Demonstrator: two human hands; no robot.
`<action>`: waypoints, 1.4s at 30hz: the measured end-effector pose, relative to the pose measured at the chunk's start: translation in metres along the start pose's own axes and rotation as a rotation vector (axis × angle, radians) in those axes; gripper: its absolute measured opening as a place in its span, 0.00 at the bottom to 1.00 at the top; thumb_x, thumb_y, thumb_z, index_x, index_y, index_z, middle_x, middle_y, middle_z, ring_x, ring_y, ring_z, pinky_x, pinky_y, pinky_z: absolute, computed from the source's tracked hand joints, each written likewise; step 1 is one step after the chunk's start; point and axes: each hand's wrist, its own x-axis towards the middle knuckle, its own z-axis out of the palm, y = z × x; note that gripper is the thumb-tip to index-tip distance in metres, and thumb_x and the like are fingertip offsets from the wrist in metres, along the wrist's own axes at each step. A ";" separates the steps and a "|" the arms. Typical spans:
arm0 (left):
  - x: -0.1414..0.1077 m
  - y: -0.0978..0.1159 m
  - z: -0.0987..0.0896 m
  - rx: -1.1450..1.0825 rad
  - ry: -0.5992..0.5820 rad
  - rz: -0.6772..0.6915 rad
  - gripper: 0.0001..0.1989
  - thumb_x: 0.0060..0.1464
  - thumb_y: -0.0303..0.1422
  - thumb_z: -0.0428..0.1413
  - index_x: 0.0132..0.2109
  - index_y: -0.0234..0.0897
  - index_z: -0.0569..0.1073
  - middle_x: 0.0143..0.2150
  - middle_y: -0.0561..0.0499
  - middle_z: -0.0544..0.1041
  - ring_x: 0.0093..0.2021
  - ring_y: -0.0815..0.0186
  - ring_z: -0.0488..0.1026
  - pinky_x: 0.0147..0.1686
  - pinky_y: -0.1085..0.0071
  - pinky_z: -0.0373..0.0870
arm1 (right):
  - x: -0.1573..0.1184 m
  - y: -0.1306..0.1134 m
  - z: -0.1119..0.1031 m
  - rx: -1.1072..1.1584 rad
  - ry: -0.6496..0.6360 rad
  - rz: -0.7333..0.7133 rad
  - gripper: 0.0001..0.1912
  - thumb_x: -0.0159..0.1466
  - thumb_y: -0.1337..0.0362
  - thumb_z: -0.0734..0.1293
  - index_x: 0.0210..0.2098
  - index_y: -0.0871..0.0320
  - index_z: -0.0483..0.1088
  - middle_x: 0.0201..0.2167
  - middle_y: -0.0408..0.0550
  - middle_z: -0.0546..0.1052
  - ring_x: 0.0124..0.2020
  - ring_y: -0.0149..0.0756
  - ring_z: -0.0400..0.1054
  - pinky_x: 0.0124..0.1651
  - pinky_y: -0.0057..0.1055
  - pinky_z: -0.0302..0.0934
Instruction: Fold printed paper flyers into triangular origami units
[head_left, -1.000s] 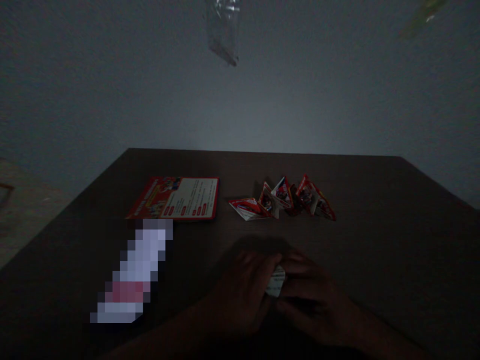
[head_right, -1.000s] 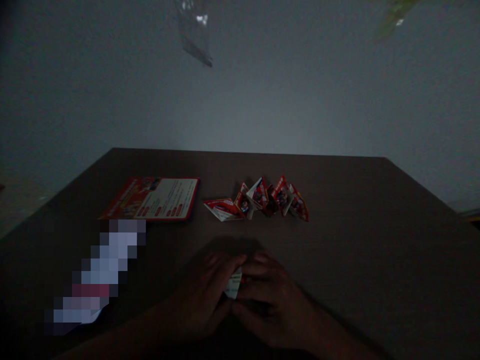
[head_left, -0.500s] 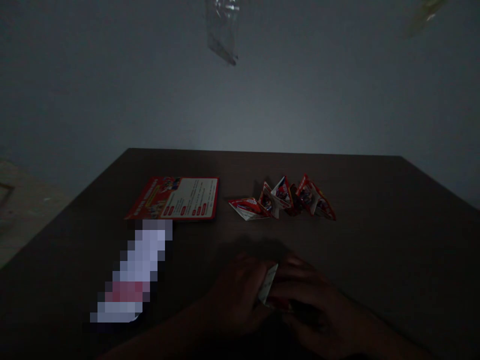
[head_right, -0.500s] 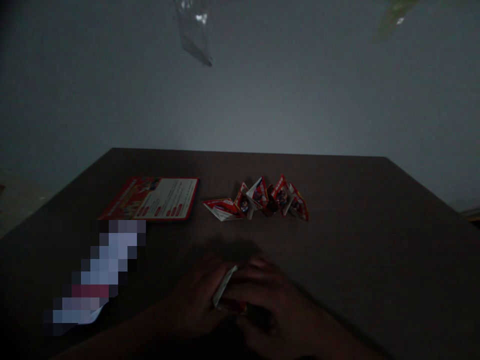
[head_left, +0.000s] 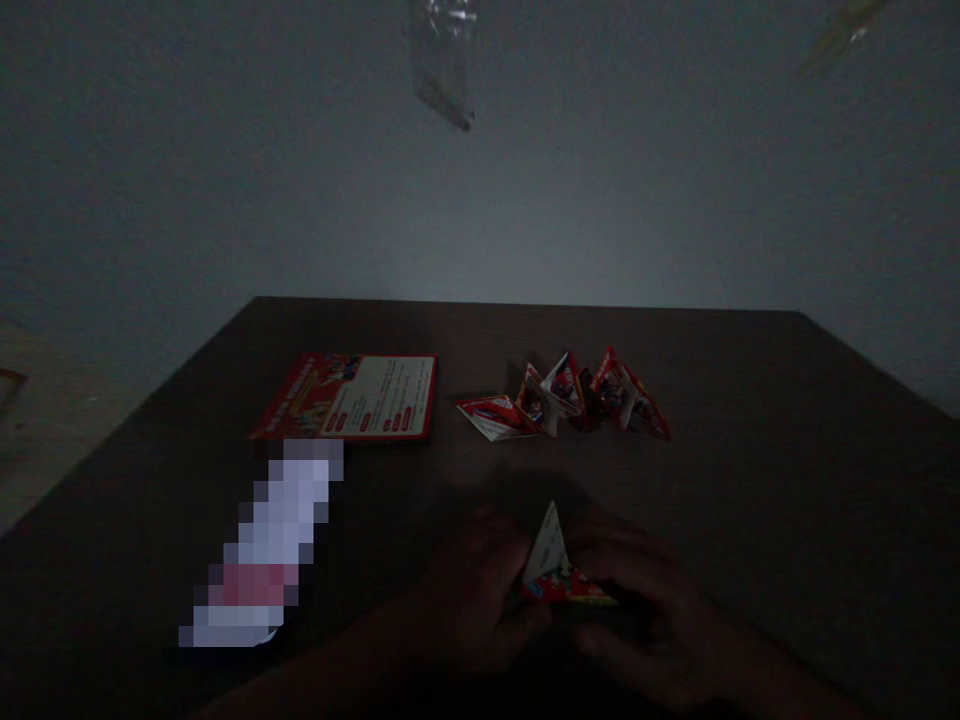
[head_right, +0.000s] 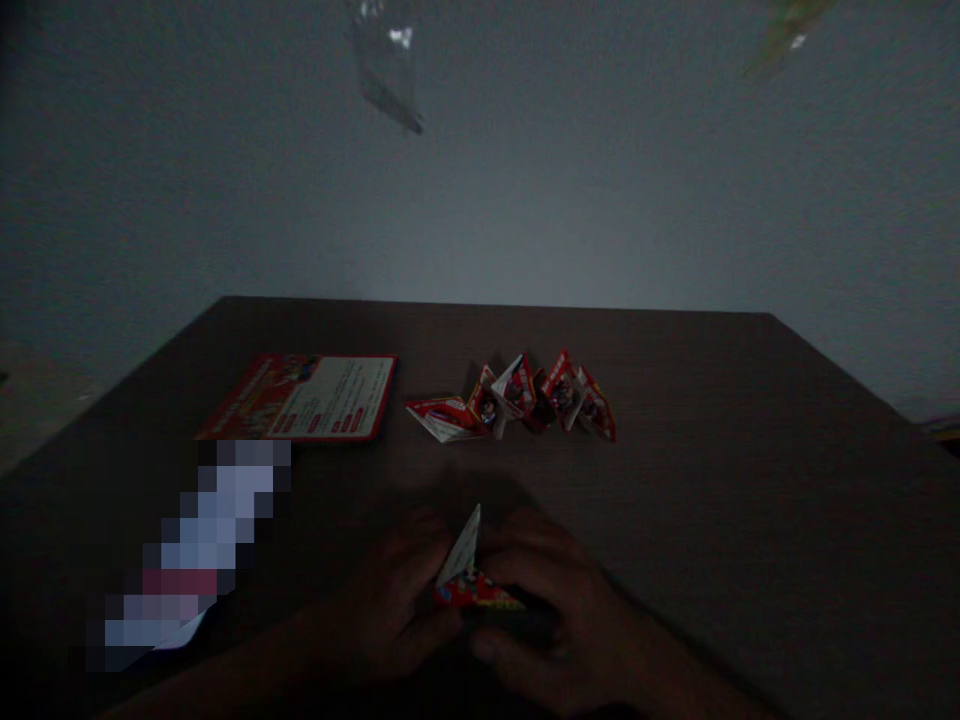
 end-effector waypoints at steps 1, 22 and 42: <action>0.000 0.000 0.000 -0.004 -0.006 -0.001 0.09 0.54 0.37 0.52 0.36 0.35 0.67 0.33 0.47 0.72 0.34 0.61 0.66 0.37 0.64 0.62 | 0.001 0.000 0.000 0.008 -0.021 0.001 0.16 0.56 0.71 0.67 0.44 0.56 0.67 0.37 0.51 0.74 0.38 0.40 0.67 0.41 0.38 0.63; -0.002 0.003 0.001 -0.058 0.204 0.024 0.34 0.40 0.35 0.65 0.54 0.38 0.62 0.46 0.44 0.74 0.43 0.56 0.72 0.43 0.60 0.67 | 0.010 -0.007 0.001 -0.030 -0.239 0.046 0.19 0.59 0.69 0.66 0.51 0.57 0.65 0.43 0.50 0.75 0.45 0.39 0.68 0.47 0.37 0.60; -0.001 0.000 0.004 -0.084 0.248 0.001 0.20 0.50 0.35 0.61 0.50 0.39 0.67 0.42 0.49 0.77 0.40 0.62 0.75 0.40 0.69 0.69 | -0.008 0.009 0.004 -0.194 0.132 0.077 0.26 0.58 0.67 0.70 0.55 0.58 0.63 0.40 0.52 0.72 0.38 0.36 0.69 0.38 0.32 0.67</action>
